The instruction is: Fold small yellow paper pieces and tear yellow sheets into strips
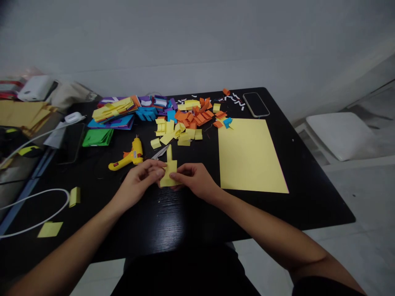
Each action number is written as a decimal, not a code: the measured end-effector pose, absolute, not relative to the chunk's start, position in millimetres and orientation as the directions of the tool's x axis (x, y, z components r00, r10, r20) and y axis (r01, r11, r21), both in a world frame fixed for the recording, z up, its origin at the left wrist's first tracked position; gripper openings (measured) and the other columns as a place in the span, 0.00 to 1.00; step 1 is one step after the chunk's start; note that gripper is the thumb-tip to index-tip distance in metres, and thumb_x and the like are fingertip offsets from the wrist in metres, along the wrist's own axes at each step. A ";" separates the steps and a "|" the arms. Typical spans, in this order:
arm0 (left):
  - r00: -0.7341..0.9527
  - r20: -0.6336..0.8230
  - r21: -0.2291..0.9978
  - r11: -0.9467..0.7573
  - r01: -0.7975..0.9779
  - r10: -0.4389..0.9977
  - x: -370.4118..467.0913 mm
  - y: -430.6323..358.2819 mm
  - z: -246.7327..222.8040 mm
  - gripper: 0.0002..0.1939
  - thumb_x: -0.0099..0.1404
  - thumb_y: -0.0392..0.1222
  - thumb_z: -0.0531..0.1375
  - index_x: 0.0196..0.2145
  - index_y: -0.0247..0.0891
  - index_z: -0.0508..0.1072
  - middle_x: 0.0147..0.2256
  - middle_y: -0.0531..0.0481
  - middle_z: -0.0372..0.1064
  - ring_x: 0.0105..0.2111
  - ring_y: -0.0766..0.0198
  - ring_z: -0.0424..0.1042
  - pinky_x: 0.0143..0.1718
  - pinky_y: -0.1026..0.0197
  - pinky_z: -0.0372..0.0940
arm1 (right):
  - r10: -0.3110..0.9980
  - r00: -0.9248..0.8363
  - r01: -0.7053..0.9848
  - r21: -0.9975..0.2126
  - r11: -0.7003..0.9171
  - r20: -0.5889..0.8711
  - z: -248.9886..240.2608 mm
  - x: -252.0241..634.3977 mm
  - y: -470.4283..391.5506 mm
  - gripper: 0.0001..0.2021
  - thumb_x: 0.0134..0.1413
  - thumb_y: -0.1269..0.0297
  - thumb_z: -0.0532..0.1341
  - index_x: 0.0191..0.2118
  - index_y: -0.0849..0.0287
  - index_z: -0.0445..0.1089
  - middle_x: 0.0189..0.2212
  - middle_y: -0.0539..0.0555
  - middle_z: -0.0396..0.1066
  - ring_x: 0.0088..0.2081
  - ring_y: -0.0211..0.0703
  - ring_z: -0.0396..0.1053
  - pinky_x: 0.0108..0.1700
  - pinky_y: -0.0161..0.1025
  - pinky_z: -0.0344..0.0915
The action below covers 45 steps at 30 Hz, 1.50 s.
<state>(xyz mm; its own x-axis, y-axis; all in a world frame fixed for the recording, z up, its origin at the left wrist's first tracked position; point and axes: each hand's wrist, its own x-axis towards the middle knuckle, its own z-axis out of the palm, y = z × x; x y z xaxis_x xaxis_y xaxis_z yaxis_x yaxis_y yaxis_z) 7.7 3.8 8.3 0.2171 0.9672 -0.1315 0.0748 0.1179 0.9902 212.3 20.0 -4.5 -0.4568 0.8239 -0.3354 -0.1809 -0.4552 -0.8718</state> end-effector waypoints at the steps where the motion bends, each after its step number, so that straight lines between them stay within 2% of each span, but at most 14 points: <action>1: 0.213 -0.168 0.986 0.160 0.053 0.962 8.5 4.5 7.3 0.15 0.65 0.46 0.66 0.45 0.36 0.73 0.30 0.52 0.73 0.29 0.65 0.73 0.31 0.63 0.72 | 0.827 -0.455 -0.175 -0.878 -0.446 -0.330 -4.8 212.3 20.0 0.17 0.41 0.53 0.78 0.30 0.60 0.77 0.28 0.50 0.78 0.28 0.38 0.77 0.38 0.39 0.79; 3: 0.240 -0.222 0.975 0.222 0.029 0.945 9.5 5.3 5.6 0.19 0.62 0.47 0.69 0.45 0.36 0.72 0.30 0.52 0.74 0.29 0.65 0.74 0.30 0.63 0.71 | 0.832 -0.453 -0.164 -0.888 -0.430 -0.320 -5.9 212.3 20.2 0.17 0.41 0.53 0.78 0.30 0.60 0.78 0.28 0.50 0.78 0.28 0.38 0.78 0.37 0.39 0.79; 7: 0.300 -0.257 0.966 0.245 0.078 0.919 9.5 4.8 6.3 0.15 0.62 0.51 0.69 0.37 0.36 0.75 0.30 0.52 0.74 0.28 0.65 0.73 0.28 0.64 0.70 | 0.839 -0.449 -0.146 -0.902 -0.407 -0.306 -8.6 212.0 20.6 0.18 0.40 0.52 0.78 0.31 0.60 0.79 0.29 0.50 0.79 0.28 0.38 0.78 0.37 0.39 0.80; 9: 0.283 -0.250 0.967 0.228 0.111 0.926 8.9 4.3 7.6 0.14 0.62 0.51 0.68 0.34 0.37 0.75 0.29 0.53 0.73 0.27 0.66 0.71 0.28 0.64 0.70 | 0.841 -0.449 -0.133 -0.908 -0.398 -0.303 -8.9 211.9 20.5 0.18 0.40 0.51 0.78 0.31 0.60 0.79 0.29 0.51 0.79 0.28 0.39 0.78 0.36 0.39 0.80; 16: 0.241 -0.175 0.966 0.120 0.227 0.955 7.8 1.9 3.8 0.14 0.66 0.52 0.64 0.33 0.38 0.74 0.26 0.55 0.65 0.27 0.66 0.67 0.29 0.63 0.71 | 0.866 -0.410 -0.056 -0.940 -0.336 -0.286 -8.2 212.7 18.9 0.18 0.42 0.52 0.77 0.29 0.60 0.76 0.26 0.49 0.77 0.28 0.41 0.80 0.34 0.37 0.77; 24: 0.269 -0.097 0.924 -0.014 0.382 0.958 5.1 -1.0 1.5 0.13 0.72 0.50 0.59 0.33 0.39 0.71 0.27 0.55 0.63 0.28 0.66 0.66 0.31 0.64 0.70 | 0.880 -0.393 -0.041 -0.951 -0.306 -0.266 -10.6 211.6 18.6 0.19 0.41 0.50 0.77 0.28 0.59 0.75 0.25 0.48 0.76 0.27 0.42 0.78 0.35 0.40 0.78; 28: 0.269 -0.119 0.944 0.025 0.328 0.956 6.4 0.0 2.6 0.12 0.70 0.49 0.62 0.35 0.38 0.73 0.26 0.55 0.66 0.27 0.66 0.67 0.30 0.65 0.68 | 0.881 -0.396 -0.042 -0.953 -0.300 -0.260 -10.6 212.0 18.6 0.18 0.42 0.50 0.77 0.28 0.59 0.76 0.25 0.48 0.76 0.28 0.41 0.78 0.35 0.40 0.78; 32: 0.285 -0.150 0.961 0.072 0.267 0.947 6.1 1.6 3.3 0.12 0.66 0.49 0.65 0.33 0.37 0.73 0.25 0.55 0.68 0.26 0.67 0.69 0.29 0.65 0.67 | 0.874 -0.406 -0.060 -0.947 -0.316 -0.266 -9.8 212.7 19.6 0.17 0.43 0.51 0.77 0.29 0.59 0.76 0.26 0.49 0.76 0.28 0.41 0.78 0.37 0.41 0.79; 36: 0.270 -0.142 0.964 0.071 0.256 0.952 2.2 3.1 3.4 0.14 0.61 0.45 0.69 0.42 0.36 0.76 0.30 0.52 0.75 0.29 0.65 0.73 0.32 0.63 0.69 | 0.869 -0.410 -0.103 -0.933 -0.344 -0.275 -9.2 212.9 20.7 0.17 0.43 0.51 0.77 0.30 0.59 0.77 0.28 0.49 0.77 0.30 0.40 0.78 0.39 0.42 0.80; 40: 0.266 -0.100 0.956 0.019 0.292 0.959 0.0 1.8 3.1 0.12 0.63 0.45 0.68 0.43 0.38 0.78 0.31 0.51 0.78 0.31 0.63 0.77 0.35 0.62 0.70 | 0.861 -0.442 -0.158 -0.922 -0.353 -0.254 -9.4 212.0 20.4 0.18 0.43 0.51 0.77 0.33 0.59 0.78 0.31 0.50 0.79 0.32 0.41 0.78 0.41 0.43 0.80; 45: 0.302 -0.062 0.936 -0.050 0.349 0.951 -0.1 -0.5 3.1 0.10 0.67 0.44 0.67 0.44 0.39 0.78 0.33 0.50 0.80 0.34 0.63 0.78 0.36 0.63 0.71 | 0.850 -0.466 -0.145 -0.926 -0.349 -0.247 -9.9 212.1 20.6 0.17 0.44 0.51 0.76 0.35 0.58 0.80 0.33 0.52 0.81 0.33 0.42 0.79 0.41 0.43 0.80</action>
